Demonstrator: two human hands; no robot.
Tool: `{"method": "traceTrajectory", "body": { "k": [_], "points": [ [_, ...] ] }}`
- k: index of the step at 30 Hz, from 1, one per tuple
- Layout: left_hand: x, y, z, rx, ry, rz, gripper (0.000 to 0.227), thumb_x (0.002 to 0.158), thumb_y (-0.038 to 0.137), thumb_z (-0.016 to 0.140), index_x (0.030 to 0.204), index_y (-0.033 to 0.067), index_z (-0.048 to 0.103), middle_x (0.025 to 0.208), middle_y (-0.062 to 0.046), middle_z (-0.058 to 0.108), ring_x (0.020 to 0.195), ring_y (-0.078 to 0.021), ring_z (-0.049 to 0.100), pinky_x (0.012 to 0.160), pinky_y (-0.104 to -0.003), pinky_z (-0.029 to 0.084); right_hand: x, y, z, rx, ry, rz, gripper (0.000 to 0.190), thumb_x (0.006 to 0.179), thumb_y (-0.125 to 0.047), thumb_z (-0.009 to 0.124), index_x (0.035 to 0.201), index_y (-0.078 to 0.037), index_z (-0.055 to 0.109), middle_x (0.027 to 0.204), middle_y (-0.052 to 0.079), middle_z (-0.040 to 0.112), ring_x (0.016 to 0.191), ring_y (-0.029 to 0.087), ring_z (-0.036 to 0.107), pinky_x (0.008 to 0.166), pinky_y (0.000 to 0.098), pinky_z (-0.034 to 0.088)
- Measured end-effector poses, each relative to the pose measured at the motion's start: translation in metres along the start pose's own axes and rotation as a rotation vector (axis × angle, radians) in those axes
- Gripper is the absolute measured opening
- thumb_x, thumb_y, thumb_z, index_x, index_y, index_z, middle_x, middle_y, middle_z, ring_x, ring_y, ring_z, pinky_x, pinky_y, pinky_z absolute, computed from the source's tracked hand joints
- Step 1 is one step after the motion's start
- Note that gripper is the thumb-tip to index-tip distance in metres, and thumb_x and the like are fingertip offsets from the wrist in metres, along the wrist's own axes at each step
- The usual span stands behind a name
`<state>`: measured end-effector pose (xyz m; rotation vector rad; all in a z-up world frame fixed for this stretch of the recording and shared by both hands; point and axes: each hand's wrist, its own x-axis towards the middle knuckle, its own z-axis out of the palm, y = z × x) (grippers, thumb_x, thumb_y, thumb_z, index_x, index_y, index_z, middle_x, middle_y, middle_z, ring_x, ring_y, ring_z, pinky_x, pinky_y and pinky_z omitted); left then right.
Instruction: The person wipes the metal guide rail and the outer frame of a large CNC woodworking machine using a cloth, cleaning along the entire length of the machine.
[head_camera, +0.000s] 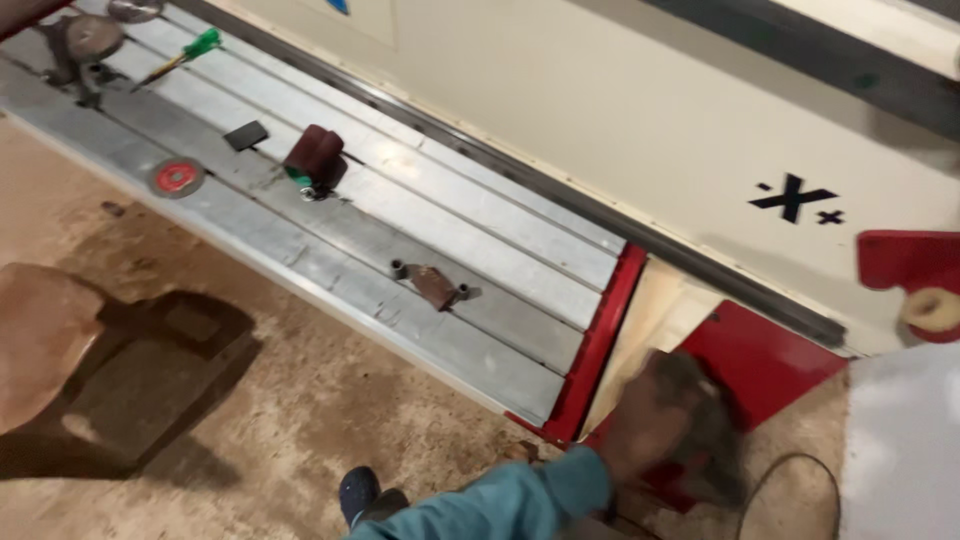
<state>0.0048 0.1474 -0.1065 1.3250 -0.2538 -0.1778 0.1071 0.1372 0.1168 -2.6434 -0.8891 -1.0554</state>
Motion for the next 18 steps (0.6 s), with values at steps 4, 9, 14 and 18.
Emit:
{"method": "traceTrajectory", "body": {
  "k": [4, 9, 14, 18],
  "points": [
    [0.026, 0.06, -0.064, 0.079, 0.211, -0.052, 0.041, 0.094, 0.027, 0.073, 0.122, 0.0009, 0.057, 0.108, -0.017, 0.074, 0.102, -0.0283, 0.073, 0.087, -0.036, 0.056, -0.02, -0.045, 0.037, 0.152, -0.033, 0.12, 0.011, 0.102, -0.011, 0.075, 0.108, -0.003, 0.069, 0.093, 0.004, 0.07, 0.082, 0.013, 0.068, 0.08, 0.0275, 0.056],
    [0.078, 0.053, -0.088, 0.452, -0.047, 0.214, 0.076, 0.086, 0.049, 0.068, 0.144, 0.002, 0.054, 0.131, -0.025, 0.067, 0.123, -0.0395, 0.064, 0.101, -0.052, 0.054, -0.049, -0.108, 0.068, 0.315, -0.113, 0.241, 0.013, 0.101, -0.01, 0.075, 0.109, -0.003, 0.068, 0.095, 0.004, 0.071, 0.084, 0.014, 0.068, 0.081, 0.028, 0.056],
    [0.085, -0.021, -0.152, 1.049, -0.193, -0.025, 0.091, 0.082, 0.078, 0.048, 0.157, 0.0269, 0.047, 0.173, -0.021, 0.023, 0.154, -0.0539, 0.012, 0.112, -0.082, 0.014, -0.083, -0.161, 0.083, 0.451, -0.188, 0.346, 0.015, 0.1, -0.01, 0.075, 0.11, -0.002, 0.068, 0.097, 0.004, 0.071, 0.086, 0.014, 0.069, 0.081, 0.0285, 0.056],
    [0.102, -0.077, -0.269, 1.558, -0.023, -0.077, 0.09, 0.089, 0.05, 0.063, 0.156, -0.0016, 0.032, 0.156, -0.034, 0.033, 0.146, -0.053, 0.025, 0.114, -0.073, 0.018, -0.116, -0.182, 0.09, 0.519, -0.261, 0.473, 0.016, 0.099, -0.01, 0.075, 0.111, -0.002, 0.068, 0.098, 0.005, 0.071, 0.087, 0.015, 0.069, 0.082, 0.0289, 0.057]
  ]
}}
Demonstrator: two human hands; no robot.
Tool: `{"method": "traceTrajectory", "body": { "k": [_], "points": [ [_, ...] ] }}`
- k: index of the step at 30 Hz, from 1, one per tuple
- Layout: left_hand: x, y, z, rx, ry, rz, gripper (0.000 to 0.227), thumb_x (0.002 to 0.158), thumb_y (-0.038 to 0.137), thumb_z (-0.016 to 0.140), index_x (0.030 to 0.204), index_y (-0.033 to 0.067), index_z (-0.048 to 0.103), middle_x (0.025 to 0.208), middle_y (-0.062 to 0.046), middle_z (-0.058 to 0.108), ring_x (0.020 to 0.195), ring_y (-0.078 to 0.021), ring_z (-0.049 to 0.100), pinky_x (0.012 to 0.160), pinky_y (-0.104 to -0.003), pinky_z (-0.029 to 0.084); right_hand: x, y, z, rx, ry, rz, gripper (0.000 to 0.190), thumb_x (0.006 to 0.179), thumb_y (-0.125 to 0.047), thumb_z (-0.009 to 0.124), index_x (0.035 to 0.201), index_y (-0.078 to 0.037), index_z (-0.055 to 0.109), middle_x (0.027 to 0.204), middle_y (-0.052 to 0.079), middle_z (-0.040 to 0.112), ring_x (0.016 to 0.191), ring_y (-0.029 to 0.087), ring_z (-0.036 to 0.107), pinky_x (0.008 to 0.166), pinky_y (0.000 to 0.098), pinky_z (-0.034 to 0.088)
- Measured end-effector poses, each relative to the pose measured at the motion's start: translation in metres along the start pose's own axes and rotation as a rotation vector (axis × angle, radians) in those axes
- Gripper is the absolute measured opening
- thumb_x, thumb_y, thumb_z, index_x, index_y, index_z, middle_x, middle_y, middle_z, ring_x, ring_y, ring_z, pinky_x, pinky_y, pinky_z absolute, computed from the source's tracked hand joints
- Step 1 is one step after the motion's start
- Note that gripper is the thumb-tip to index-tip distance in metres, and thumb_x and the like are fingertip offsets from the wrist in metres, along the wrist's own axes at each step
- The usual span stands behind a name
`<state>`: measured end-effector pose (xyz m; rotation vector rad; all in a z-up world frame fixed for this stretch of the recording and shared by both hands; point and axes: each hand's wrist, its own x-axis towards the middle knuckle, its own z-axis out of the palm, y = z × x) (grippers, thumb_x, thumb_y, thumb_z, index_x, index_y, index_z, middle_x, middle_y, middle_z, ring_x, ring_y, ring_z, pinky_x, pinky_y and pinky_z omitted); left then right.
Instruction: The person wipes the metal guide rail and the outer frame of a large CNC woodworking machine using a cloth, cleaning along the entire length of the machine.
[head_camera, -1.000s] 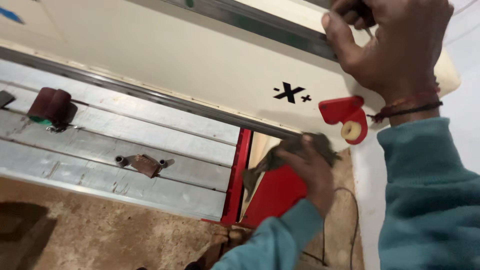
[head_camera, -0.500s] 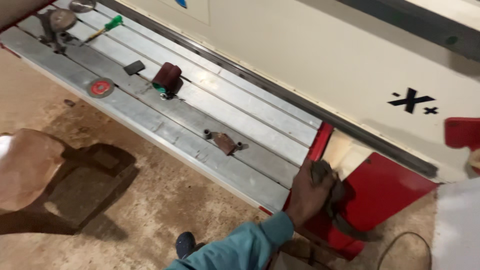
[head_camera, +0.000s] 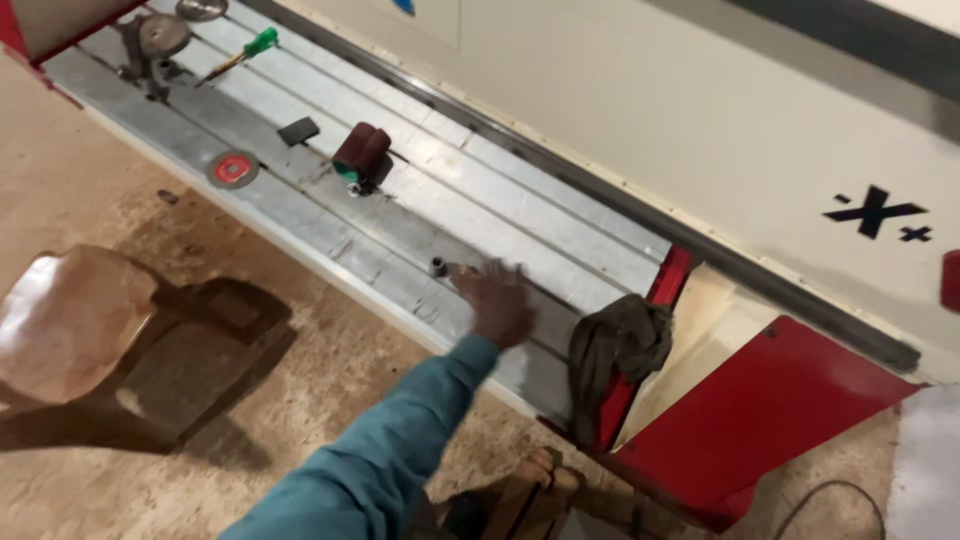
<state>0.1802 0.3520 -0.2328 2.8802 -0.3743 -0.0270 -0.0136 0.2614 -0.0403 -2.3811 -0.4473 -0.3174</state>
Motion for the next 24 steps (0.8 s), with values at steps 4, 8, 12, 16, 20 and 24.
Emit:
{"method": "traceTrajectory", "body": {
  "k": [4, 8, 12, 16, 20, 24],
  "points": [
    [0.006, -0.057, 0.026, -0.002, 0.189, -0.046, 0.06, 0.095, 0.03, 0.059, 0.144, -0.0007, 0.043, 0.15, -0.037, 0.029, 0.137, -0.0601, 0.027, 0.111, -0.069, 0.025, -0.009, 0.004, 0.019, 0.029, -0.009, 0.06, 0.018, 0.099, -0.01, 0.075, 0.112, -0.002, 0.068, 0.1, 0.005, 0.071, 0.089, 0.015, 0.069, 0.082, 0.0293, 0.057],
    [0.007, -0.063, 0.033, -0.053, 0.026, -0.072, 0.055, 0.094, 0.023, 0.06, 0.142, 0.0024, 0.043, 0.147, -0.037, 0.028, 0.13, -0.0603, 0.032, 0.104, -0.066, 0.032, -0.004, 0.015, 0.028, 0.062, -0.019, 0.082, 0.019, 0.098, -0.01, 0.075, 0.113, -0.002, 0.067, 0.101, 0.005, 0.071, 0.09, 0.015, 0.069, 0.083, 0.0297, 0.057],
    [0.006, -0.064, 0.002, -0.105, -0.074, -0.094, 0.049, 0.094, 0.025, 0.066, 0.135, 0.0022, 0.051, 0.139, -0.026, 0.043, 0.123, -0.0507, 0.048, 0.103, -0.058, 0.047, 0.038, 0.025, -0.023, 0.077, -0.025, 0.085, 0.021, 0.097, -0.01, 0.075, 0.114, -0.001, 0.067, 0.102, 0.006, 0.071, 0.092, 0.016, 0.069, 0.083, 0.0301, 0.058],
    [-0.023, -0.054, -0.062, -0.386, 0.187, -0.099, 0.056, 0.081, 0.035, 0.079, 0.123, 0.0034, 0.058, 0.124, -0.023, 0.051, 0.112, -0.0425, 0.054, 0.09, -0.051, 0.053, 0.062, 0.026, -0.044, 0.059, -0.005, 0.042, 0.023, 0.096, -0.01, 0.075, 0.115, -0.001, 0.067, 0.104, 0.006, 0.071, 0.093, 0.016, 0.07, 0.084, 0.0305, 0.058],
    [-0.055, -0.035, -0.123, -0.695, 0.392, -0.186, 0.045, 0.085, 0.034, 0.077, 0.112, -0.0004, 0.068, 0.101, -0.019, 0.061, 0.091, -0.0327, 0.062, 0.077, -0.045, 0.056, 0.075, 0.024, -0.065, 0.005, 0.042, -0.006, 0.024, 0.096, -0.01, 0.075, 0.116, -0.001, 0.067, 0.105, 0.007, 0.071, 0.095, 0.017, 0.07, 0.084, 0.0309, 0.058],
    [-0.086, -0.018, -0.171, -1.398, 0.338, -0.335, 0.032, 0.09, 0.035, 0.068, 0.1, 0.0039, 0.07, 0.08, -0.006, 0.068, 0.071, -0.0192, 0.066, 0.065, -0.035, 0.056, 0.089, 0.017, -0.09, -0.068, 0.148, -0.063, 0.026, 0.095, -0.01, 0.075, 0.117, -0.001, 0.066, 0.107, 0.007, 0.071, 0.096, 0.017, 0.07, 0.085, 0.0313, 0.059]
  ]
}}
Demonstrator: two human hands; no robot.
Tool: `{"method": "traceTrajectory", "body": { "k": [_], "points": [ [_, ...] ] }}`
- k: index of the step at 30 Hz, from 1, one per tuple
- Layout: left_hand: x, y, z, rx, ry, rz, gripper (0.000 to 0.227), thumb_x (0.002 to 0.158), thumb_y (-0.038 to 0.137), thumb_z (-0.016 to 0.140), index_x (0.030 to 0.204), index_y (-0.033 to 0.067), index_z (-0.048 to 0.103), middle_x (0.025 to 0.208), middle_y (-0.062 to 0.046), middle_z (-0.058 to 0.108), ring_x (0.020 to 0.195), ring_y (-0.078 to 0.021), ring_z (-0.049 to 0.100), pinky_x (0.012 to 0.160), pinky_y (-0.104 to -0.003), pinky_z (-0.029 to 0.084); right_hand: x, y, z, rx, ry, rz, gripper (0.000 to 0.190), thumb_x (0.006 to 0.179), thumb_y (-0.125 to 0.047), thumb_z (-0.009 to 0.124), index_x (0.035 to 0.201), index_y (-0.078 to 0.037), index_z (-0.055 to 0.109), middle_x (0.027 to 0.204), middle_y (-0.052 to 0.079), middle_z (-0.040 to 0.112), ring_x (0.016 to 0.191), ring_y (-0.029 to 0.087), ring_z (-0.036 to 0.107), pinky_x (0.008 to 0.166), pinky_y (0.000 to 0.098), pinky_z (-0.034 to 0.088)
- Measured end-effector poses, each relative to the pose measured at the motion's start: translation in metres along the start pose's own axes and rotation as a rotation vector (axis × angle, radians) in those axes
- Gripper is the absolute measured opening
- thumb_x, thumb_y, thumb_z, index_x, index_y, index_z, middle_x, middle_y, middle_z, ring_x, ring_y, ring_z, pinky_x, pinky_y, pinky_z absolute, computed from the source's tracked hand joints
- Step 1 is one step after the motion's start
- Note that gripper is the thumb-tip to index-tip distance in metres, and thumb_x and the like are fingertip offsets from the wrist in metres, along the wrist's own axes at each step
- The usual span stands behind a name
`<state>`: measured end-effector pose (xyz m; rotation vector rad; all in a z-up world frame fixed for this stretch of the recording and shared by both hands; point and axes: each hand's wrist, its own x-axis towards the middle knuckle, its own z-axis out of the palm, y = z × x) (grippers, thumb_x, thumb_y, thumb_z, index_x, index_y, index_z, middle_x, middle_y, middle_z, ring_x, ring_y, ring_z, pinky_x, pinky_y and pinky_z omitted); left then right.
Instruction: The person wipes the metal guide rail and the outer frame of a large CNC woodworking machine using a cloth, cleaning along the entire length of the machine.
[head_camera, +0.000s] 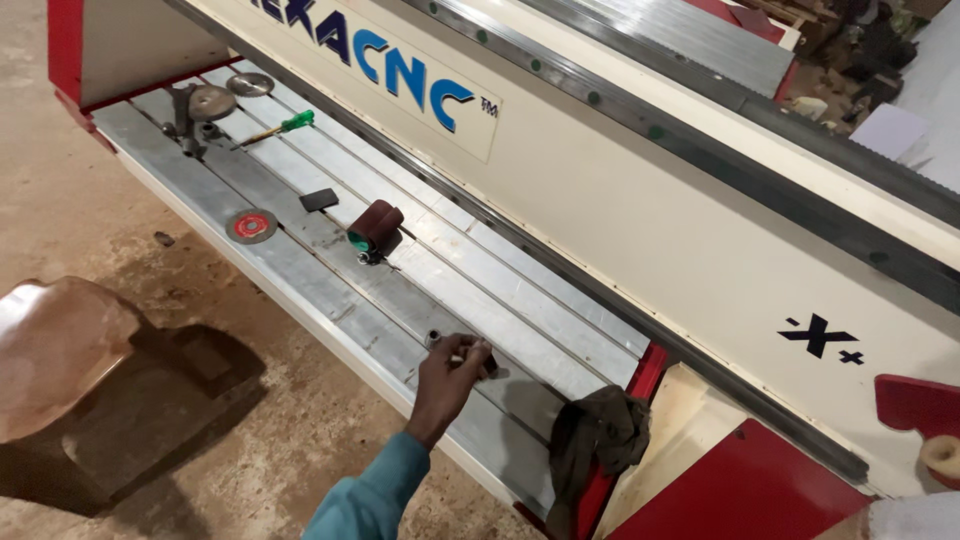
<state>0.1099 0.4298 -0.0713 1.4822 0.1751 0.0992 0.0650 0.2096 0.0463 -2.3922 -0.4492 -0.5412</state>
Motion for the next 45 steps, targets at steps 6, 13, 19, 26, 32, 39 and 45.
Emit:
{"method": "traceTrajectory", "body": {
  "k": [6, 13, 19, 26, 32, 39, 45],
  "points": [
    [-0.04, 0.053, -0.002, -0.168, -0.187, -0.211, 0.049, 0.102, 0.042, 0.059, 0.072, 0.0046, 0.052, 0.055, -0.006, 0.047, 0.046, -0.0127, 0.045, 0.043, -0.031, 0.039, 0.023, -0.005, -0.065, -0.08, 0.252, 0.023, 0.029, 0.094, -0.009, 0.075, 0.119, 0.0, 0.066, 0.109, 0.007, 0.071, 0.098, 0.018, 0.07, 0.085, 0.0318, 0.059],
    [-0.032, 0.098, -0.009, -0.158, -0.293, -0.028, 0.045, 0.104, 0.042, 0.058, 0.081, 0.0038, 0.05, 0.058, -0.003, 0.049, 0.048, -0.0102, 0.048, 0.044, -0.03, 0.043, 0.04, -0.013, -0.102, 0.021, 0.524, 0.194, 0.032, 0.092, -0.009, 0.075, 0.121, 0.0, 0.065, 0.111, 0.008, 0.072, 0.101, 0.018, 0.071, 0.086, 0.0325, 0.06],
    [0.002, 0.108, -0.028, -0.096, -0.453, -0.017, 0.037, 0.099, 0.037, 0.064, 0.094, 0.0017, 0.054, 0.071, -0.005, 0.063, 0.06, -0.0107, 0.061, 0.053, -0.029, 0.053, 0.006, -0.08, 0.039, -0.199, -0.024, 0.1, 0.069, 0.074, -0.025, 0.089, 0.137, -0.01, 0.064, 0.135, 0.012, 0.064, 0.117, 0.031, 0.062, 0.095, 0.0468, 0.048],
    [0.034, 0.116, -0.06, 0.173, -0.679, 0.07, 0.041, 0.098, 0.037, 0.066, 0.088, -0.0013, 0.056, 0.069, -0.011, 0.064, 0.059, -0.0171, 0.063, 0.053, -0.035, 0.05, 0.021, -0.13, 0.104, 0.054, -0.009, 0.556, 0.051, 0.087, -0.015, 0.07, 0.136, -0.009, 0.056, 0.121, 0.012, 0.068, 0.105, 0.026, 0.071, 0.085, 0.0373, 0.057],
    [0.081, 0.134, -0.081, 0.494, -0.853, 0.563, 0.038, 0.098, 0.041, 0.068, 0.092, 0.0039, 0.062, 0.083, -0.016, 0.064, 0.073, -0.0342, 0.063, 0.063, -0.046, 0.05, 0.02, -0.124, 0.112, 0.075, 0.305, 0.514, 0.03, 0.098, -0.014, 0.063, 0.126, -0.003, 0.068, 0.108, 0.015, 0.078, 0.097, 0.022, 0.078, 0.078, 0.0339, 0.059],
    [0.228, 0.181, -0.078, 0.793, -0.884, 1.664, 0.025, 0.091, 0.02, 0.063, 0.111, 0.0057, 0.059, 0.127, -0.015, 0.055, 0.126, -0.0327, 0.055, 0.102, -0.047, 0.047, 0.018, -0.099, 0.064, -0.195, 0.359, 0.845, 0.032, 0.102, -0.017, 0.067, 0.132, -0.006, 0.069, 0.099, 0.02, 0.073, 0.085, 0.029, 0.072, 0.073, 0.0389, 0.057],
    [0.305, 0.186, -0.067, 1.069, -1.095, 2.096, 0.058, 0.092, 0.019, 0.049, 0.149, 0.0131, 0.043, 0.152, -0.01, 0.044, 0.138, -0.0261, 0.044, 0.111, -0.04, 0.039, 0.051, -0.06, 0.008, -0.34, 0.368, 0.326, 0.023, 0.097, -0.008, 0.063, 0.12, -0.007, 0.069, 0.11, 0.013, 0.07, 0.09, 0.025, 0.072, 0.077, 0.0352, 0.058]
  ]
}}
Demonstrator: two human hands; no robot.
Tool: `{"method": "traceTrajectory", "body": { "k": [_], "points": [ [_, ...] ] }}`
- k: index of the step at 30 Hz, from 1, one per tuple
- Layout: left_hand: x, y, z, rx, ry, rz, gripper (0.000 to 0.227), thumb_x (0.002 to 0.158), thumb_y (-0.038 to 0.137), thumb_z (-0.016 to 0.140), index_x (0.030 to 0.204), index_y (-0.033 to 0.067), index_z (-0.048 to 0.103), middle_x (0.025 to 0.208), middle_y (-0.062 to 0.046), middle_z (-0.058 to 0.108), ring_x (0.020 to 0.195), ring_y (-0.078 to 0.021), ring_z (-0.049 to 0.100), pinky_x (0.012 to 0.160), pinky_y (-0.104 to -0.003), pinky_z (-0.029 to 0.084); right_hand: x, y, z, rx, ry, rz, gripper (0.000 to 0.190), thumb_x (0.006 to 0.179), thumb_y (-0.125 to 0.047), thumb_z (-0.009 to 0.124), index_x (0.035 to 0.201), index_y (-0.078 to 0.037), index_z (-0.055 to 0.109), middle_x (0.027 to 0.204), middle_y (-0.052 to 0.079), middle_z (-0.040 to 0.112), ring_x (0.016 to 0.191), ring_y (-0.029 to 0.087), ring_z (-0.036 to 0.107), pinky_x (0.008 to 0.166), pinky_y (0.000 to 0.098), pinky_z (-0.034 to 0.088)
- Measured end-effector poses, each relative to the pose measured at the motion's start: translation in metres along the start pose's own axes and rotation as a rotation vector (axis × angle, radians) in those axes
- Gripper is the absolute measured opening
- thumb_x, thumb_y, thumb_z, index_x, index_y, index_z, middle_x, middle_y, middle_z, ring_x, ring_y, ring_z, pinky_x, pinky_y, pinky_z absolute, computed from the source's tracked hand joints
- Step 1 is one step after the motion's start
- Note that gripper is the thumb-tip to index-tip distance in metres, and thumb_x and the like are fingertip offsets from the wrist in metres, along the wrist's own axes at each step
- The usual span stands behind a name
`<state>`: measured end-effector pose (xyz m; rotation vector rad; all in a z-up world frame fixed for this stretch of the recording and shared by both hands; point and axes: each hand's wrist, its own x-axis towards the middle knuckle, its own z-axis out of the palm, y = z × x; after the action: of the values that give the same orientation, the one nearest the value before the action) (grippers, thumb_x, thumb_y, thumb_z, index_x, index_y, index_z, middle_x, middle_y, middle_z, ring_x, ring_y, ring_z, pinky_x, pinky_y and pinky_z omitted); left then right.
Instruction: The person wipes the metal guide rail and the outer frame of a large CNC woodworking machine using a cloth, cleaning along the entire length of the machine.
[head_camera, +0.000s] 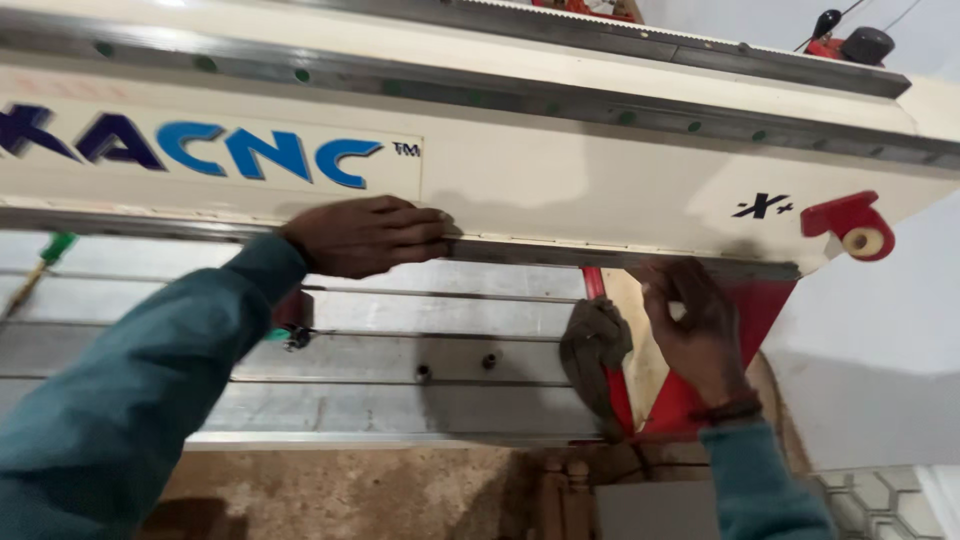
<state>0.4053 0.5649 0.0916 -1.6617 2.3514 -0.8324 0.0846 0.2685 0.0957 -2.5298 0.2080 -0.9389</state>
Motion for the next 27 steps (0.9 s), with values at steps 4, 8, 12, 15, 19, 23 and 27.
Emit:
{"method": "traceTrajectory", "body": {
  "k": [4, 8, 12, 15, 19, 23, 27],
  "points": [
    [-0.008, 0.004, 0.02, 0.1, -0.174, -0.06, 0.058, 0.102, 0.027, 0.046, 0.157, 0.0163, 0.029, 0.159, -0.002, 0.037, 0.146, -0.0208, 0.036, 0.117, -0.037, 0.036, 0.045, 0.012, 0.003, -0.099, -0.166, -0.312, 0.021, 0.096, -0.006, 0.064, 0.117, -0.006, 0.066, 0.109, 0.009, 0.069, 0.101, 0.031, 0.069, 0.084, 0.0391, 0.057],
    [-0.008, 0.002, 0.027, 0.113, -0.181, -0.092, 0.062, 0.096, 0.029, 0.049, 0.155, 0.0205, 0.031, 0.16, 0.002, 0.035, 0.145, -0.0182, 0.035, 0.116, -0.035, 0.036, 0.065, 0.012, 0.03, -0.161, -0.314, -0.356, 0.023, 0.089, -0.006, 0.067, 0.112, -0.008, 0.068, 0.104, 0.012, 0.069, 0.093, 0.032, 0.068, 0.078, 0.0427, 0.056],
    [-0.008, 0.007, 0.036, 0.057, -0.14, -0.143, 0.054, 0.103, 0.039, 0.052, 0.149, 0.0145, 0.037, 0.159, -0.008, 0.036, 0.146, -0.0245, 0.038, 0.117, -0.04, 0.035, 0.059, 0.006, 0.043, -0.177, -0.235, -0.466, 0.02, 0.092, -0.004, 0.068, 0.112, -0.006, 0.066, 0.103, 0.012, 0.066, 0.093, 0.034, 0.065, 0.078, 0.0424, 0.054],
    [-0.005, 0.065, 0.049, -0.012, 0.159, -0.483, 0.06, 0.1, 0.051, 0.058, 0.142, 0.0114, 0.04, 0.152, -0.019, 0.041, 0.143, -0.0324, 0.039, 0.117, -0.053, 0.031, 0.049, 0.003, 0.04, -0.191, -0.186, -0.489, 0.022, 0.09, -0.003, 0.068, 0.112, -0.004, 0.066, 0.102, 0.015, 0.061, 0.091, 0.032, 0.063, 0.076, 0.0396, 0.054],
    [0.008, 0.101, 0.079, 0.088, 0.66, -1.668, 0.061, 0.11, 0.054, 0.058, 0.14, 0.0047, 0.038, 0.145, -0.027, 0.038, 0.137, -0.0409, 0.036, 0.12, -0.055, 0.025, 0.054, 0.01, 0.032, -0.239, -0.145, -0.551, 0.019, 0.089, -0.005, 0.072, 0.108, -0.007, 0.072, 0.095, 0.008, 0.064, 0.086, 0.028, 0.066, 0.074, 0.0391, 0.054],
    [0.01, 0.04, 0.103, 0.072, 1.667, -2.069, 0.068, 0.11, 0.05, 0.05, 0.153, 0.0059, 0.02, 0.151, -0.031, 0.028, 0.141, -0.0444, 0.036, 0.113, -0.054, 0.037, 0.063, 0.016, 0.027, -0.163, -0.182, -0.636, 0.014, 0.091, -0.006, 0.075, 0.104, -0.006, 0.071, 0.096, 0.007, 0.069, 0.085, 0.026, 0.069, 0.07, 0.0352, 0.055],
    [0.026, 0.02, 0.116, 0.155, 1.858, -2.037, 0.059, 0.113, 0.046, 0.04, 0.155, 0.0115, 0.017, 0.159, -0.03, 0.028, 0.148, -0.0461, 0.035, 0.117, -0.053, 0.041, 0.065, 0.01, 0.034, -0.127, -0.213, -0.659, 0.011, 0.091, -0.007, 0.076, 0.101, -0.007, 0.071, 0.092, 0.006, 0.068, 0.083, 0.023, 0.069, 0.07, 0.0343, 0.055]
  ]
}}
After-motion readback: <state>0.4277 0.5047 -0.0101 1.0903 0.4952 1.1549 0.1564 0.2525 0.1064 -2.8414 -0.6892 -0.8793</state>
